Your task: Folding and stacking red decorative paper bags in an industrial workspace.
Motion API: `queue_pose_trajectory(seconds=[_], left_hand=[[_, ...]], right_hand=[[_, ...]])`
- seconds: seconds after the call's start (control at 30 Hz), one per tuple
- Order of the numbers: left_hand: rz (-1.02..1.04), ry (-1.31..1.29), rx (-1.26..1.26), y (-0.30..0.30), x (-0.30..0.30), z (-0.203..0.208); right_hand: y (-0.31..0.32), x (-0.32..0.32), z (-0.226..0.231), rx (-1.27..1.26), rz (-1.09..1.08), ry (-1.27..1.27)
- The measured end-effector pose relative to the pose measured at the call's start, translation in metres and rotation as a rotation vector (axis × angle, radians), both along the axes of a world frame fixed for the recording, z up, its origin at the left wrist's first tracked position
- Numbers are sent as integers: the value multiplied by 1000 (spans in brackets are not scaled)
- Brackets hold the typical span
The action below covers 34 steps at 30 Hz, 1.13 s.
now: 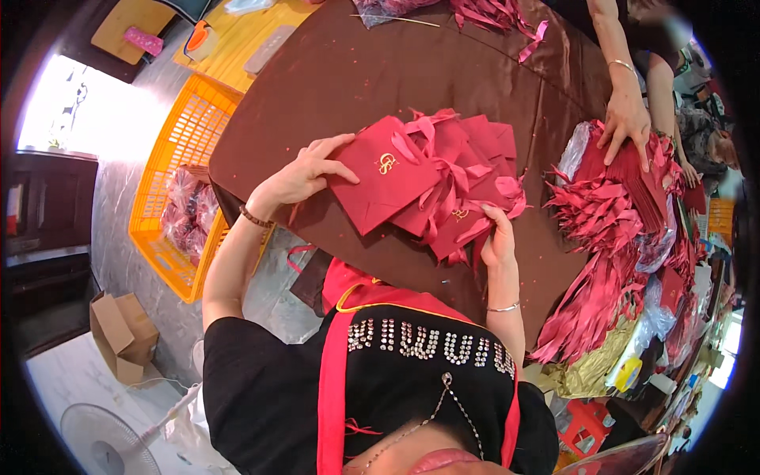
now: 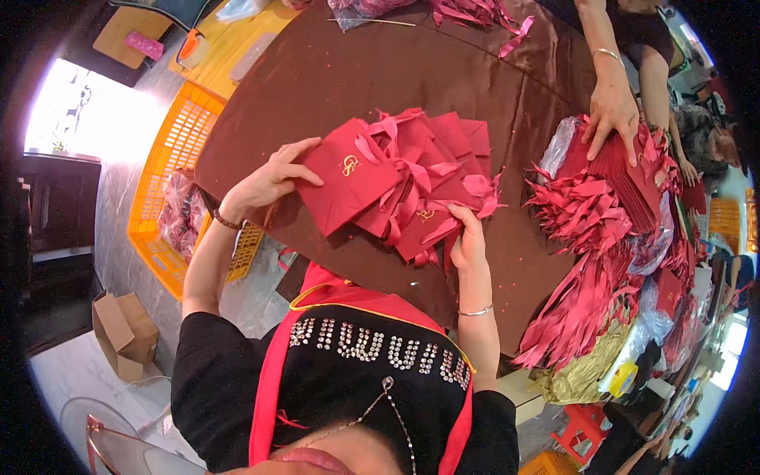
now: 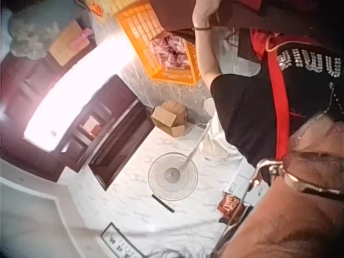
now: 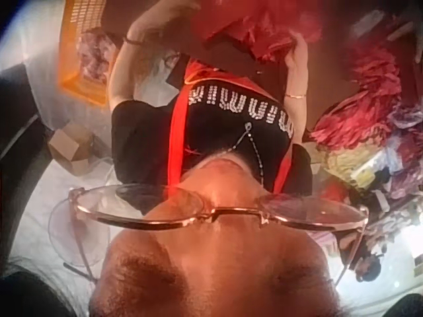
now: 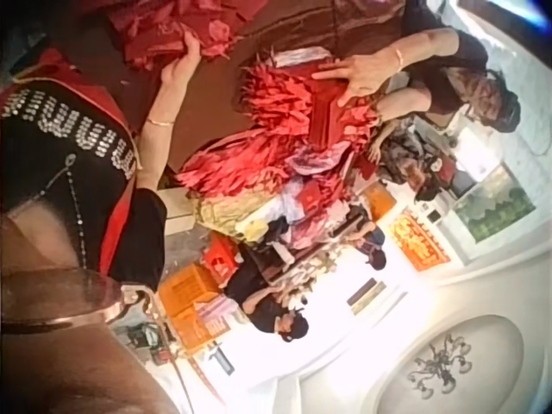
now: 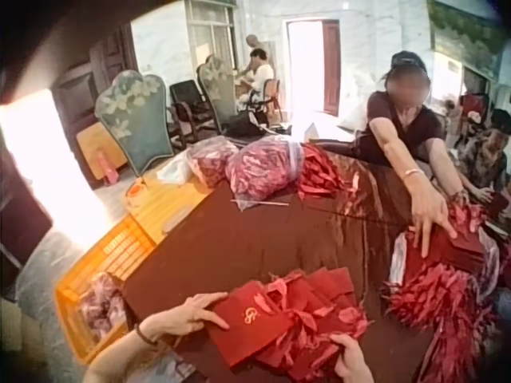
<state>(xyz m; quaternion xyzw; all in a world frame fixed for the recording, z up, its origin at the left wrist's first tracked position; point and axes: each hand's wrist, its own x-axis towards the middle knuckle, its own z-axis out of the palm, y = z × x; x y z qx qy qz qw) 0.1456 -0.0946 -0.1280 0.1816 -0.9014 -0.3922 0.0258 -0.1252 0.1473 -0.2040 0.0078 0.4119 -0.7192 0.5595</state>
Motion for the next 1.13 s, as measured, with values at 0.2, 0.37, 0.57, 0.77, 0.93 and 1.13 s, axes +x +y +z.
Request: queue_pose_trajectory(seconds=[0.2,0.37,0.57,0.77,0.93,1.13], left_hand=[[225,169,121,1,-6,-26],[540,137,47,23,-30,-29],[540,332,588,-3,-36,-12],[-135,278,113,-25,-83,22],[-204,120,12,-20,-114,3],[-103,-78,-166,-7,-112,-1]], right_hand=[[0,2,-3,5,-4,-5],[0,2,-6,25,-33,29],[3,-1,-8,-15,2,8],[1,1,-7,-12,-29,20],[1,7,4,28,-24,73],[1,3,-5,36,-27,29]])
